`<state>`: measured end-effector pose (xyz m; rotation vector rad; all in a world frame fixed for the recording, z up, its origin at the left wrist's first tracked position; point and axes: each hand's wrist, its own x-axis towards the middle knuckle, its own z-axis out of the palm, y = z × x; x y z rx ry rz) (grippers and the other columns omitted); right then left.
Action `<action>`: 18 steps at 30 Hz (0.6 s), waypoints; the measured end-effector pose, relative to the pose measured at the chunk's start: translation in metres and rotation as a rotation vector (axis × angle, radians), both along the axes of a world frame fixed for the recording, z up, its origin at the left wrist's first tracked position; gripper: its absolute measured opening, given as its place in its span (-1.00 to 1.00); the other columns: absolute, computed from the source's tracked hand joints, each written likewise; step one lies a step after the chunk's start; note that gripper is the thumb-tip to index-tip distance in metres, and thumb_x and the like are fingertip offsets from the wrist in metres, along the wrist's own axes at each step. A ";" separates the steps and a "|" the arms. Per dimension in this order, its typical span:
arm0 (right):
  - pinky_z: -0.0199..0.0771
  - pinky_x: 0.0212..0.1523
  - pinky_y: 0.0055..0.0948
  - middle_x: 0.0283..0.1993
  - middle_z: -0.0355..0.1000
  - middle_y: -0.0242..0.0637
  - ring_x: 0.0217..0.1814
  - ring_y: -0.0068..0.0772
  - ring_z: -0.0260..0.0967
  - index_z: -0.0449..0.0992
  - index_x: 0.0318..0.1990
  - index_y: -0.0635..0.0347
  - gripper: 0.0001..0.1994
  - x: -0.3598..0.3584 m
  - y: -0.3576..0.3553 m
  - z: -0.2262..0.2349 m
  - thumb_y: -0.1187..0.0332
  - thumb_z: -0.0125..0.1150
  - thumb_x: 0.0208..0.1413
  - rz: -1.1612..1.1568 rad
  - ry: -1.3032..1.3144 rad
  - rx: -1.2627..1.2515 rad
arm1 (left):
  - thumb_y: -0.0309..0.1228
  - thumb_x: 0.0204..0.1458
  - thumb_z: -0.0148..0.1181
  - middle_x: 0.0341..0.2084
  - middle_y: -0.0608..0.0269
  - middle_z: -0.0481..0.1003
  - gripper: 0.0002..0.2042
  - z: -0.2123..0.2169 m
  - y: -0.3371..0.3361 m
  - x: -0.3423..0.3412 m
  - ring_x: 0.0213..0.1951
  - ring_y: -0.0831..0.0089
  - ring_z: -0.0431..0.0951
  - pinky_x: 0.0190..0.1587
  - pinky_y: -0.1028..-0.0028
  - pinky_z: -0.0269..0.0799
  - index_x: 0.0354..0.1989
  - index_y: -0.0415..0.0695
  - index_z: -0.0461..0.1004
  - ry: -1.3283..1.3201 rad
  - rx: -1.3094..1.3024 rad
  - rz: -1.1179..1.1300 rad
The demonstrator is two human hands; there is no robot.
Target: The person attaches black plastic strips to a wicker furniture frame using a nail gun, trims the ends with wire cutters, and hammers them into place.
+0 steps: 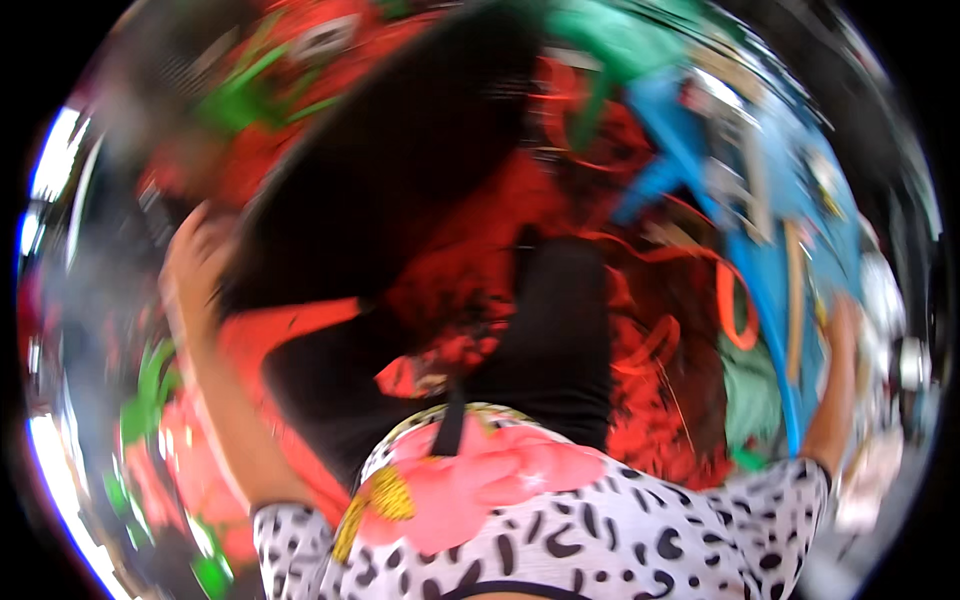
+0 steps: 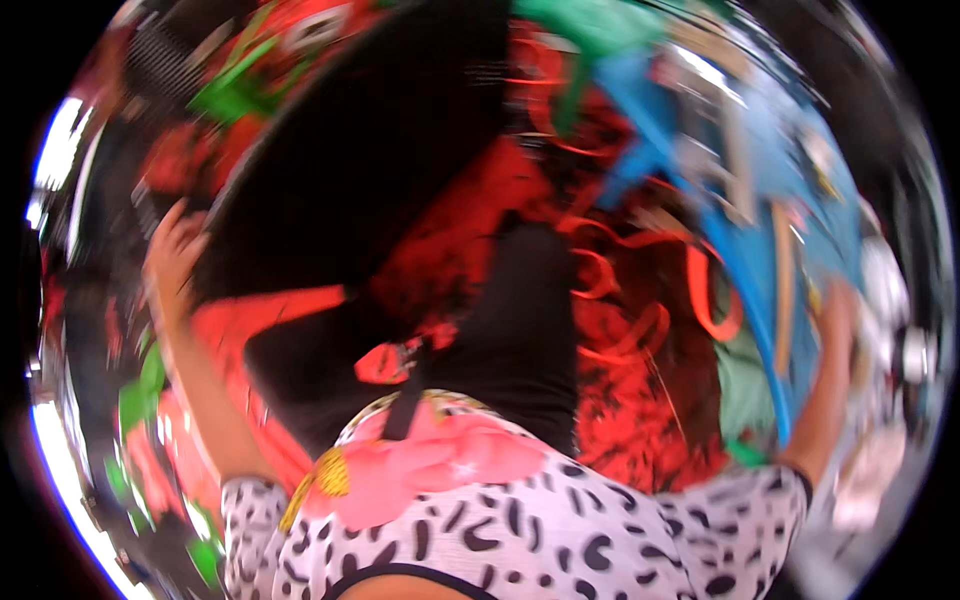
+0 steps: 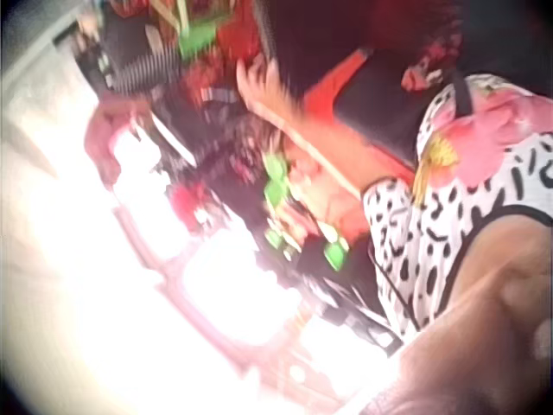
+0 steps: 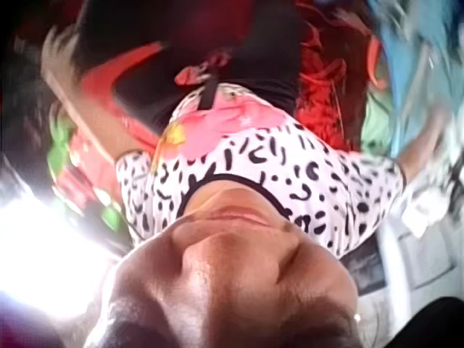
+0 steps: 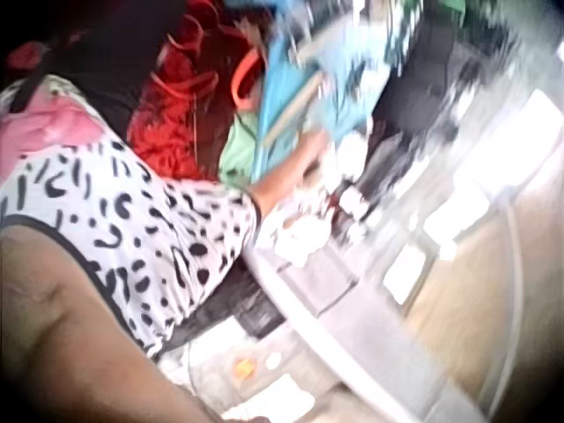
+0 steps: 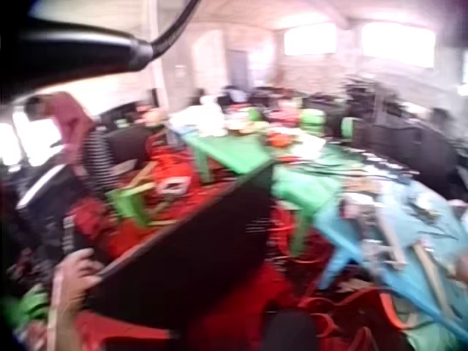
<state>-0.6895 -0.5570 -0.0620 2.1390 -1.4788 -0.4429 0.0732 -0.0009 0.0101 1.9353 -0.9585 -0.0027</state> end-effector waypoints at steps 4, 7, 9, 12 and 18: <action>0.29 0.08 -0.20 0.06 0.35 -0.22 0.11 -0.15 0.28 0.27 0.18 -0.01 -0.40 0.039 0.028 0.008 0.34 0.22 -0.13 -0.072 -0.096 -0.216 | -0.64 -0.09 0.08 -0.24 0.09 0.49 -0.53 0.003 -0.015 -0.015 -0.17 0.41 0.50 -0.01 0.49 0.35 0.08 -0.35 0.26 0.257 -0.145 0.084; 0.24 0.13 -0.22 0.11 0.32 -0.16 0.17 -0.16 0.24 0.28 0.15 0.15 -0.45 0.107 0.017 0.032 0.38 0.17 -0.08 -0.372 -0.139 -0.277 | -0.68 -0.04 0.02 -0.29 0.12 0.50 -0.61 -0.001 -0.004 -0.014 -0.24 0.48 0.49 -0.07 0.54 0.36 0.04 -0.35 0.30 0.212 -0.176 0.120; 0.18 0.18 -0.29 0.16 0.27 -0.10 0.22 -0.13 0.19 0.26 0.16 0.25 -0.48 0.065 -0.051 0.020 0.42 0.12 -0.03 0.408 -0.437 -0.387 | -0.64 0.02 0.03 -0.37 0.18 0.53 -0.74 0.001 -0.010 -0.020 -0.33 0.58 0.47 -0.18 0.61 0.37 -0.07 -0.34 0.40 0.237 -0.247 0.135; 0.14 0.19 -0.37 0.19 0.26 -0.13 0.23 -0.20 0.20 0.27 0.17 0.20 -0.53 0.262 0.035 0.057 0.39 0.09 0.06 0.459 -0.857 0.022 | -0.59 0.04 0.05 -0.41 0.23 0.54 -0.83 -0.001 -0.005 -0.025 -0.39 0.63 0.46 -0.26 0.64 0.37 -0.19 -0.33 0.47 0.212 -0.272 0.184; 0.37 -0.10 -0.33 -0.20 0.43 -0.21 -0.13 -0.15 0.38 0.44 -0.09 0.19 -0.59 0.535 0.276 0.117 0.39 0.31 -0.19 1.388 -0.824 0.429 | -0.48 -0.01 0.10 -0.54 0.27 0.52 -0.85 -0.009 -0.003 -0.042 -0.45 0.60 0.49 -0.36 0.59 0.36 -0.32 -0.26 0.54 0.217 -0.279 0.218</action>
